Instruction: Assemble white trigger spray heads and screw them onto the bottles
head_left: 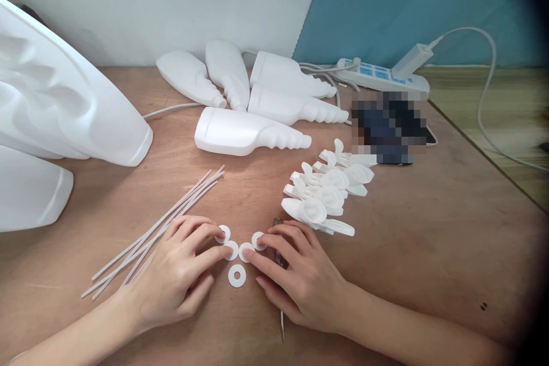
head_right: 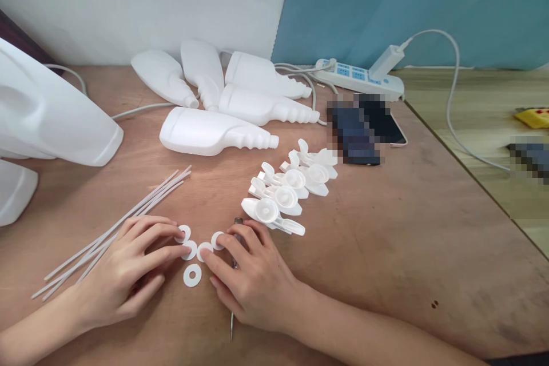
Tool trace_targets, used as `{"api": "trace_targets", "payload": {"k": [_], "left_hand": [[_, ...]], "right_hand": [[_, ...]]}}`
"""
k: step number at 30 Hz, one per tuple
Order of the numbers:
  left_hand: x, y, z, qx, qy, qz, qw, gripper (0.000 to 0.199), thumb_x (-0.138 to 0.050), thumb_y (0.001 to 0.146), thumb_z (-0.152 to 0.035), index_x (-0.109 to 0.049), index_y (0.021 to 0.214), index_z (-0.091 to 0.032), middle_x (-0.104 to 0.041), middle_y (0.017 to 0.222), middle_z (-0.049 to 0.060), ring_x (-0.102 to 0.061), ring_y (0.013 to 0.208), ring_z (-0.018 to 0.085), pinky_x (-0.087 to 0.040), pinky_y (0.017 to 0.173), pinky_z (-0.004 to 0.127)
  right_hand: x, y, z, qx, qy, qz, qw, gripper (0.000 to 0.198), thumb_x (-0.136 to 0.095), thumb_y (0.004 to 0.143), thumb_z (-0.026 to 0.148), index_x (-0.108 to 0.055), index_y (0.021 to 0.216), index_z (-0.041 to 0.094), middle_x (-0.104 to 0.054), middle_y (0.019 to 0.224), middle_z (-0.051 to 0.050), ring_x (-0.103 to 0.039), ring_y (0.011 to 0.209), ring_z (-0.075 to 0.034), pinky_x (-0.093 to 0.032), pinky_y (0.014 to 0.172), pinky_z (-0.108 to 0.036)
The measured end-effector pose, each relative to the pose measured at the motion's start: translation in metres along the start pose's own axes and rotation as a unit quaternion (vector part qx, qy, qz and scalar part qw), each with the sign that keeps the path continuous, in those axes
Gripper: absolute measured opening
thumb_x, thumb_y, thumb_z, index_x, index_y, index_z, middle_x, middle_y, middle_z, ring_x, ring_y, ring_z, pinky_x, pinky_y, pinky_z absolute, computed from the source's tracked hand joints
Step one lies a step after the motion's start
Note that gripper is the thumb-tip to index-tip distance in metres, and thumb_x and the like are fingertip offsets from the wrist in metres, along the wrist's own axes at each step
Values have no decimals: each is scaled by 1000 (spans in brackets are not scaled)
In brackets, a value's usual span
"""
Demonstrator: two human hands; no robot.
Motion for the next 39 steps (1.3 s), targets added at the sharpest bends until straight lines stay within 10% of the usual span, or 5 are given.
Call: {"api": "trace_targets", "payload": {"k": [10, 17, 39], "left_hand": [[-2, -2, 3, 6, 80, -7, 997, 44, -42, 76, -7, -53, 117, -21, -57, 94, 7, -48, 87, 20, -33, 79, 39], [0, 0, 2, 20, 21, -20, 999, 24, -41, 77, -6, -58, 90, -19, -58, 101, 7, -51, 100, 21, -34, 85, 37], [-7, -1, -1, -15, -12, 43, 999, 30, -41, 71, -5, -54, 95, -18, -49, 130, 9, -37, 126, 24, -24, 104, 48]], "right_hand": [[-3, -1, -3, -29, -29, 25, 999, 44, -50, 80, 28, -51, 121, 12, -58, 97, -10, -45, 91, -25, -37, 82, -44], [-1, -1, -3, -25, 0, -7, 1000, 21, -51, 80, 21, -60, 98, 16, -60, 97, -8, -48, 98, -24, -37, 89, -43], [-3, -1, 3, 30, 44, 22, 998, 6, -49, 81, 20, -51, 77, 16, -56, 122, -7, -40, 123, -22, -25, 103, -47]]}}
Point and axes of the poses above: each hand's wrist, its own y-axis towards the middle knuckle, its own x-axis out of the back of the hand, z = x × y, the point moved 5 cm from there along y, towards the middle knuckle
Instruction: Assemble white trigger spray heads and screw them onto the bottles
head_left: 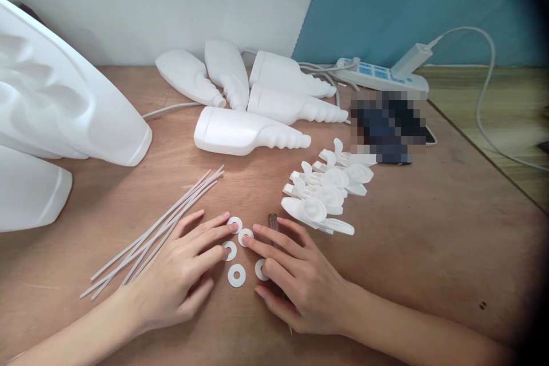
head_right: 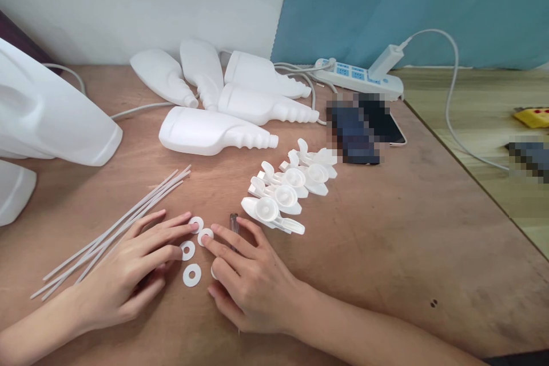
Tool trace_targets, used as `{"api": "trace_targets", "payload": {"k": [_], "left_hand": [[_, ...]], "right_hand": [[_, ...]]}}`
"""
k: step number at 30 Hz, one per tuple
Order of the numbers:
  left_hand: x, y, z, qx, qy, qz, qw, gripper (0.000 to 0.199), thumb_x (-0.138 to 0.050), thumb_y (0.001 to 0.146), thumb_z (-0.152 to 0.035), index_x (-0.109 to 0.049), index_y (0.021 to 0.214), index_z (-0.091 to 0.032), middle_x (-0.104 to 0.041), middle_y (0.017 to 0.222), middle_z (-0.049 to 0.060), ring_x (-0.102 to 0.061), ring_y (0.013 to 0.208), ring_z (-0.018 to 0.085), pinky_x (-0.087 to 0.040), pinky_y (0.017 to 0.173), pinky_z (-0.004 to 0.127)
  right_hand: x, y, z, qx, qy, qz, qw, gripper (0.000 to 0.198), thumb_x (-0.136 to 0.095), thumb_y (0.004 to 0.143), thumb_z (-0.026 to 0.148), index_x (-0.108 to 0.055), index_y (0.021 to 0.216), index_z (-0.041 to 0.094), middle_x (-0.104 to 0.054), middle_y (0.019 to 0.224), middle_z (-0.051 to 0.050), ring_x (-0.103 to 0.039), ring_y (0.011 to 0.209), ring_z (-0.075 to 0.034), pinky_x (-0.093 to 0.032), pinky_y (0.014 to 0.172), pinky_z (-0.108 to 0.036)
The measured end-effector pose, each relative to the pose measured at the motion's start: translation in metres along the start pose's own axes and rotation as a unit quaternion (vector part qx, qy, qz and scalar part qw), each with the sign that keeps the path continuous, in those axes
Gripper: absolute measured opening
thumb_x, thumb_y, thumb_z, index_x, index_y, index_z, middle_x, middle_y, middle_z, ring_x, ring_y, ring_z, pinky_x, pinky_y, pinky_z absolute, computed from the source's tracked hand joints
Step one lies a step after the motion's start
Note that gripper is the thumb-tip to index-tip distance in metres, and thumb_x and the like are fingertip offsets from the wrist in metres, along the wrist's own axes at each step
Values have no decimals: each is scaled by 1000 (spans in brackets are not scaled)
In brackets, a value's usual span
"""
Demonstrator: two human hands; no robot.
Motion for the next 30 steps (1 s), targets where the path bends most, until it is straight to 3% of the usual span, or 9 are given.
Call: {"api": "trace_targets", "payload": {"k": [25, 30], "left_hand": [[2, 1, 0, 2, 40, 6, 999, 34, -44, 74, -8, -58, 103, -20, -51, 127, 7, -40, 122, 25, -29, 101, 48], [4, 1, 1, -11, 60, -21, 998, 40, -45, 75, -7, -57, 110, -22, -56, 112, 9, -47, 110, 25, -35, 92, 44]], "right_hand": [[-2, 3, -2, -39, -28, 35, 998, 11, -47, 82, 23, -55, 79, 16, -43, 135, -12, -30, 129, -27, -24, 104, -52], [0, 1, -3, -36, -35, 6, 999, 22, -47, 80, 18, -58, 99, 17, -52, 125, -9, -37, 123, -26, -27, 102, -50]]}}
Point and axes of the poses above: each hand's wrist, its own y-axis towards the middle knuckle, its own x-axis out of the back of the hand, z = x × y, the point moved 5 cm from there along y, towards the middle knuckle
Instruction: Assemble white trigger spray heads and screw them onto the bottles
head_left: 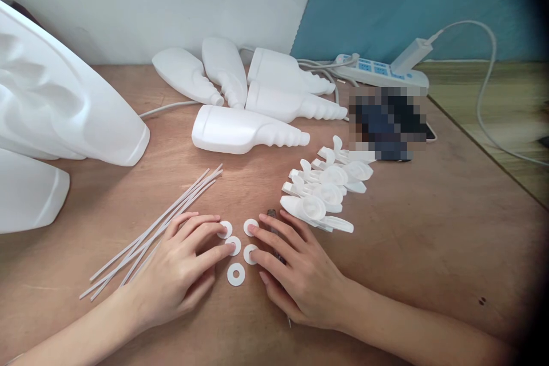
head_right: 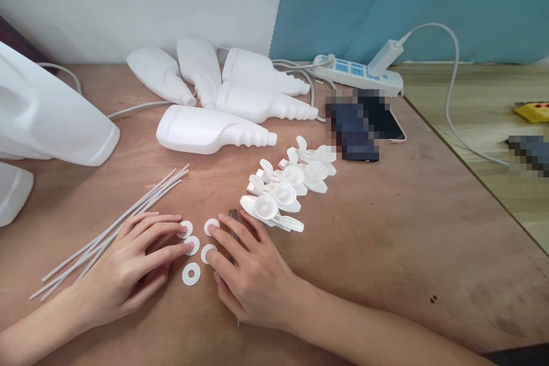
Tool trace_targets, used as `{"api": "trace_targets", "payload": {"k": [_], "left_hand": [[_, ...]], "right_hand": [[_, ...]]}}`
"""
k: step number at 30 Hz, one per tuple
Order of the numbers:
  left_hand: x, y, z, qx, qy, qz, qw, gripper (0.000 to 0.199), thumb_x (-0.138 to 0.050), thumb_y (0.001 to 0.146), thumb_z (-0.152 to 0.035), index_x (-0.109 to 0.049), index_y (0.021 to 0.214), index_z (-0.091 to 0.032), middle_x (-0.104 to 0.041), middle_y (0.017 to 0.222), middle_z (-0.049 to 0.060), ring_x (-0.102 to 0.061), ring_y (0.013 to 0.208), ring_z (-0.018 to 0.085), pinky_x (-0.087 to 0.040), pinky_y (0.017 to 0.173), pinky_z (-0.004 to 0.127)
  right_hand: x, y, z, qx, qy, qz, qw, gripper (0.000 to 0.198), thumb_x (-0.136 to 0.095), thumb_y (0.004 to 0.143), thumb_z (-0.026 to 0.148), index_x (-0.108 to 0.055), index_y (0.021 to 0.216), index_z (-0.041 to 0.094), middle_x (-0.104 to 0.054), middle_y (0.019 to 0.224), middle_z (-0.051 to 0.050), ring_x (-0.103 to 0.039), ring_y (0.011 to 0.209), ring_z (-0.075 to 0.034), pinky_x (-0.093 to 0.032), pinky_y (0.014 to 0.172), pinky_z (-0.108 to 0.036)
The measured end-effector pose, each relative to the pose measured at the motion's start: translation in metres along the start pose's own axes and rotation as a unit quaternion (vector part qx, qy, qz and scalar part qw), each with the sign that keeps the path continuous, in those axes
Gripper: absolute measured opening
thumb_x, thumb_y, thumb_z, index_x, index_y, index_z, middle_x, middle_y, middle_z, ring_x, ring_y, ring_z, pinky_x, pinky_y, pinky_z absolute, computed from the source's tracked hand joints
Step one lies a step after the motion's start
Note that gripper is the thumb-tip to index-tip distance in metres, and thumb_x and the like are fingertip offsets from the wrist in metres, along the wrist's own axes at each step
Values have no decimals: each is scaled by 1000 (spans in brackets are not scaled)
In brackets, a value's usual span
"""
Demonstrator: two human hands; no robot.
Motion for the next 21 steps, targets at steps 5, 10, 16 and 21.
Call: {"api": "trace_targets", "payload": {"k": [5, 10, 16, 21], "left_hand": [[0, -1, 0, 9, 18, -7, 1000, 43, -44, 77, -8, -54, 116, -20, -58, 95, 7, -49, 92, 22, -34, 81, 40], [0, -2, 0, 18, 29, -18, 999, 38, -43, 79, -8, -54, 114, -18, -58, 85, 5, -47, 83, 20, -32, 77, 37], [0, -1, 0, 18, 20, -27, 999, 36, -44, 80, -10, -55, 113, -16, -57, 80, 4, -47, 81, 19, -32, 77, 36], [0, -2, 0, 22, -24, -33, 999, 37, -44, 79, -9, -56, 113, -17, -60, 84, 5, -49, 85, 19, -32, 79, 37]], "right_hand": [[0, -2, -2, 7, -17, -15, 1000, 38, -49, 76, 19, -56, 114, 17, -56, 111, -9, -46, 105, -26, -34, 95, -48], [0, -2, -1, -4, -35, -12, 999, 42, -48, 77, 19, -53, 118, 13, -58, 94, -9, -46, 90, -24, -37, 86, -46], [-1, -1, -2, -10, -31, 3, 999, 42, -46, 80, 21, -52, 120, 9, -57, 85, -8, -46, 89, -24, -35, 86, -46], [-3, -2, -1, 10, -12, 11, 1000, 42, -45, 82, 22, -49, 121, 8, -59, 93, -9, -46, 97, -25, -32, 90, -47]]}}
Point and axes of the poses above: each hand's wrist, its own y-axis towards the middle knuckle, its own x-axis out of the back of the hand, z = x × y, the point moved 5 cm from there along y, towards the middle knuckle
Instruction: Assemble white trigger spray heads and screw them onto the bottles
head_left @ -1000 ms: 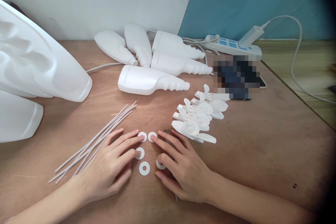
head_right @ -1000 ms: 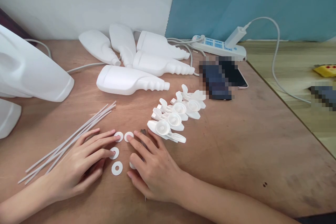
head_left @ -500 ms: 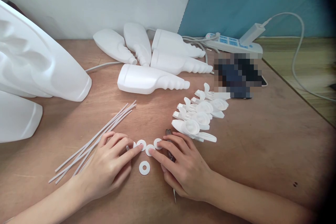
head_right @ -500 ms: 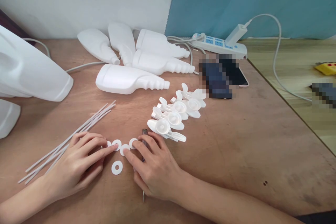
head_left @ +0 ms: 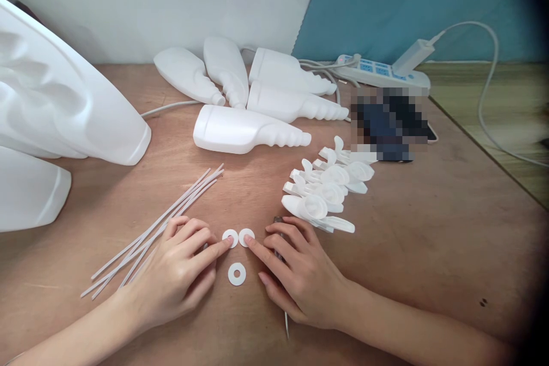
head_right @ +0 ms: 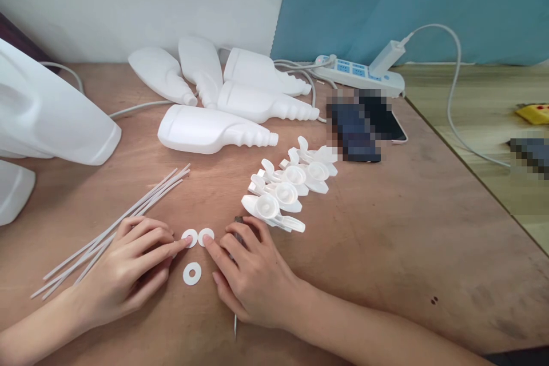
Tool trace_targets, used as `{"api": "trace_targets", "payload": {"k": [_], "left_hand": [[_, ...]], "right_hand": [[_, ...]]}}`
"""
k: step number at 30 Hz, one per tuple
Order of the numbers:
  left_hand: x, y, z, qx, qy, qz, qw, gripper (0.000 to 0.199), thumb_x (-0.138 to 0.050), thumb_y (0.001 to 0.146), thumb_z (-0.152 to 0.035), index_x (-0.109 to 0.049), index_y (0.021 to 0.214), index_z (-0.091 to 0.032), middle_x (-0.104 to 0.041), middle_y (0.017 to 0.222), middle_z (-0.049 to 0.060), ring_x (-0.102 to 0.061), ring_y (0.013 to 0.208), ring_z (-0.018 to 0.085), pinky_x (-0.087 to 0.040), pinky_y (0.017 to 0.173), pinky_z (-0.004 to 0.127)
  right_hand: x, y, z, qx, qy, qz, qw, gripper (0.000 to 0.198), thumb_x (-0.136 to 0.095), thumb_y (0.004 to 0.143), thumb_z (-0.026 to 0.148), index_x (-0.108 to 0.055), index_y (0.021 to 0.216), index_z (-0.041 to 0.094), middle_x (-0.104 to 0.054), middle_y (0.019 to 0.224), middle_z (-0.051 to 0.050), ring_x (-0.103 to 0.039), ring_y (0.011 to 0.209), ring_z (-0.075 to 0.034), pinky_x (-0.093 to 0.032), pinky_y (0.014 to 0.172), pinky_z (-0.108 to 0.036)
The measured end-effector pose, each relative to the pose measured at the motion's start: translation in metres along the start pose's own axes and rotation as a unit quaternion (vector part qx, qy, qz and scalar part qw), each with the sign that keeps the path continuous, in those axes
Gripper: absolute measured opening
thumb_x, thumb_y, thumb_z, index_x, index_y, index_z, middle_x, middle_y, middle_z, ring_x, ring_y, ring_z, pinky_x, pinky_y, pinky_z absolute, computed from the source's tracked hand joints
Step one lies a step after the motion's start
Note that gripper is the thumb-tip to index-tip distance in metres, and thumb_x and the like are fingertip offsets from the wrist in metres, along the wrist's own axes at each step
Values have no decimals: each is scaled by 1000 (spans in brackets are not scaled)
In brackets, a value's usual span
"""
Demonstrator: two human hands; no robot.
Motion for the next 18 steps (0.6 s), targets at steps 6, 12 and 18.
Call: {"api": "trace_targets", "payload": {"k": [6, 12, 18], "left_hand": [[0, 1, -2, -7, -53, 10, 999, 38, -44, 77, -5, -55, 112, -18, -60, 89, 5, -49, 92, 20, -32, 83, 38], [-1, 0, -2, -4, -50, 18, 999, 38, -45, 78, -5, -54, 113, -17, -59, 92, 6, -48, 92, 20, -32, 82, 39], [0, 1, -1, 7, -32, -7, 999, 36, -45, 79, -7, -54, 112, -18, -60, 90, 6, -49, 89, 20, -31, 80, 38]], "right_hand": [[1, 1, 2, 29, 14, 0, 999, 42, -45, 82, 20, -48, 121, 6, -59, 98, -12, -46, 101, -26, -35, 91, -48], [-1, 1, 2, 29, 15, 4, 999, 44, -45, 81, 20, -47, 123, 5, -58, 100, -13, -46, 103, -27, -36, 91, -48], [1, 1, 1, 11, 12, -12, 1000, 40, -47, 81, 22, -52, 118, 7, -59, 97, -12, -47, 102, -27, -37, 90, -47]]}}
Point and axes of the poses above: each hand's wrist, its own y-axis towards the middle knuckle, its own x-axis out of the back of the hand, z = x × y, the point moved 5 cm from there along y, towards the middle knuckle
